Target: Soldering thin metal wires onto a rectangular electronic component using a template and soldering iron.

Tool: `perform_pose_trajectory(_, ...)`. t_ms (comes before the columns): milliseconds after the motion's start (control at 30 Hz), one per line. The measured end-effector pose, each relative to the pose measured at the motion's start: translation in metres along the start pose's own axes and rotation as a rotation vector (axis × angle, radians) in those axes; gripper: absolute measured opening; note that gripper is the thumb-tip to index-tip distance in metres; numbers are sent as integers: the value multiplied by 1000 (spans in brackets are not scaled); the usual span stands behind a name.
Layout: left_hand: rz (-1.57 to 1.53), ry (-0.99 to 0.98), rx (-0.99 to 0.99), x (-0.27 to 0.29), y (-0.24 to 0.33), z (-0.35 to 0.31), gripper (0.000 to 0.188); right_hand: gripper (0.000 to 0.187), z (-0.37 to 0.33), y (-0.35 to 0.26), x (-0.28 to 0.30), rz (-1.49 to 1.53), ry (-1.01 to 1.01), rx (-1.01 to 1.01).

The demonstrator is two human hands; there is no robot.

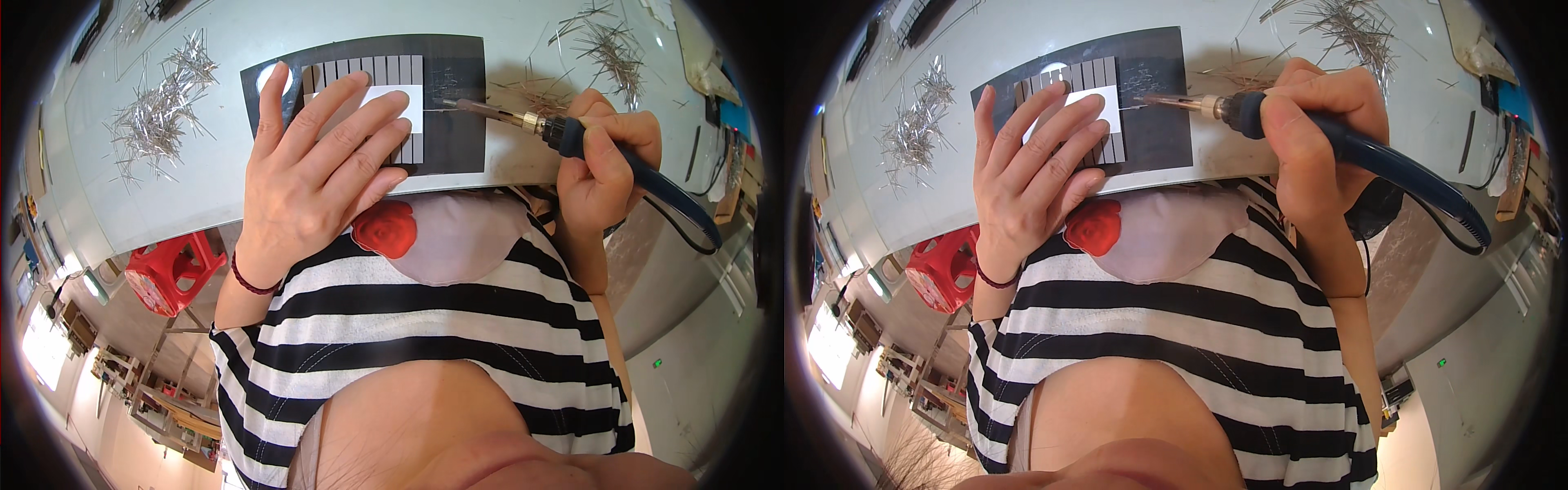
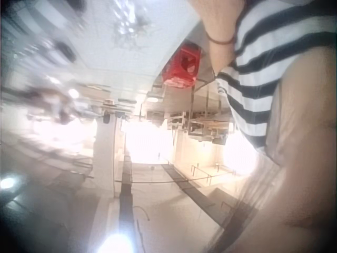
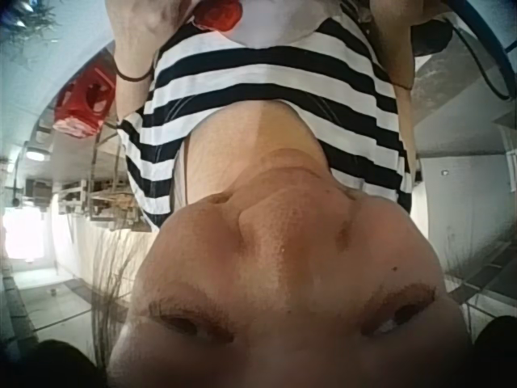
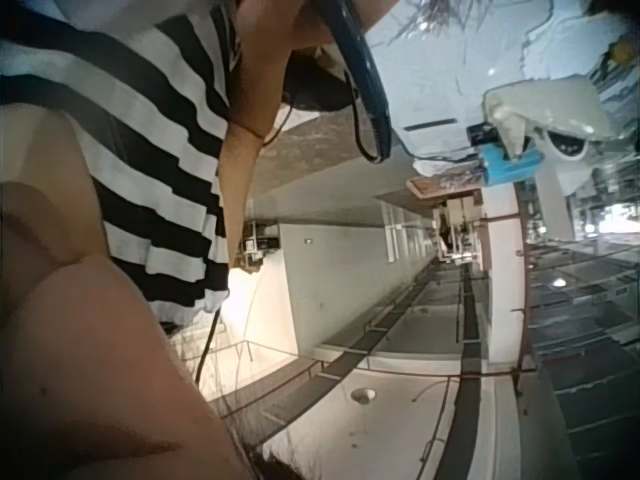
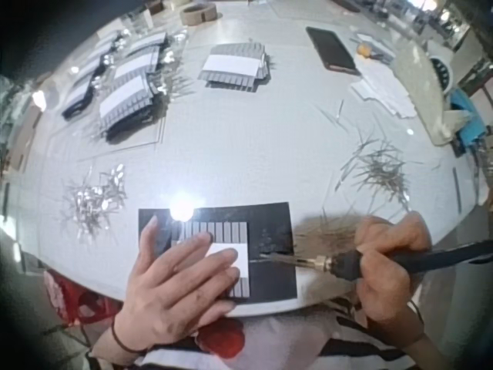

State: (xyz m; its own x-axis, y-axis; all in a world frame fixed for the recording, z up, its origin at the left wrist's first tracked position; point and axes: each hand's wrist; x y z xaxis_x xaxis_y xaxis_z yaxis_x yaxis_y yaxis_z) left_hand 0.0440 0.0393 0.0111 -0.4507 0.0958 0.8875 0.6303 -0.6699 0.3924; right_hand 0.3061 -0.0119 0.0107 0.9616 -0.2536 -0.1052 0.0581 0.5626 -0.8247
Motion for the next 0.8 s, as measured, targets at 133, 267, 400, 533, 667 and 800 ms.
perform_pose_trajectory(133,5,2,-2,1,0,0,34,9,-1,5,8,49,47,6)
perform_pose_trajectory(267,13,3,-3,1,1,0,34,14,-10,12,19,-119,8,101)
perform_pose_trajectory(400,6,8,0,1,2,0,34,32,-10,15,27,-396,-140,266)
perform_pose_trajectory(533,4,6,-3,0,2,1,34,19,-6,10,13,-308,-72,220)
perform_pose_trajectory(667,5,10,-8,0,1,1,33,26,2,-2,-10,-266,175,-62)
perform_pose_trajectory(800,7,9,-6,0,2,1,33,28,1,-2,-9,-271,189,-91)
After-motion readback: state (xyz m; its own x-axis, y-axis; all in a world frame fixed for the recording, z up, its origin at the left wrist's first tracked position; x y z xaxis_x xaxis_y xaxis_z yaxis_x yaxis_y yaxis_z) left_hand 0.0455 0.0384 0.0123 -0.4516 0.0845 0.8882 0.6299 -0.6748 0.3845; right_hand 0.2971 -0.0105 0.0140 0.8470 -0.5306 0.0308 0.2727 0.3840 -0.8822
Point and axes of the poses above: each hand's wrist, its own z-axis towards the middle knuckle, its own x-axis out of the back of the hand, y = z × x, and after that the axes turned 12 degrees about x, right-handed
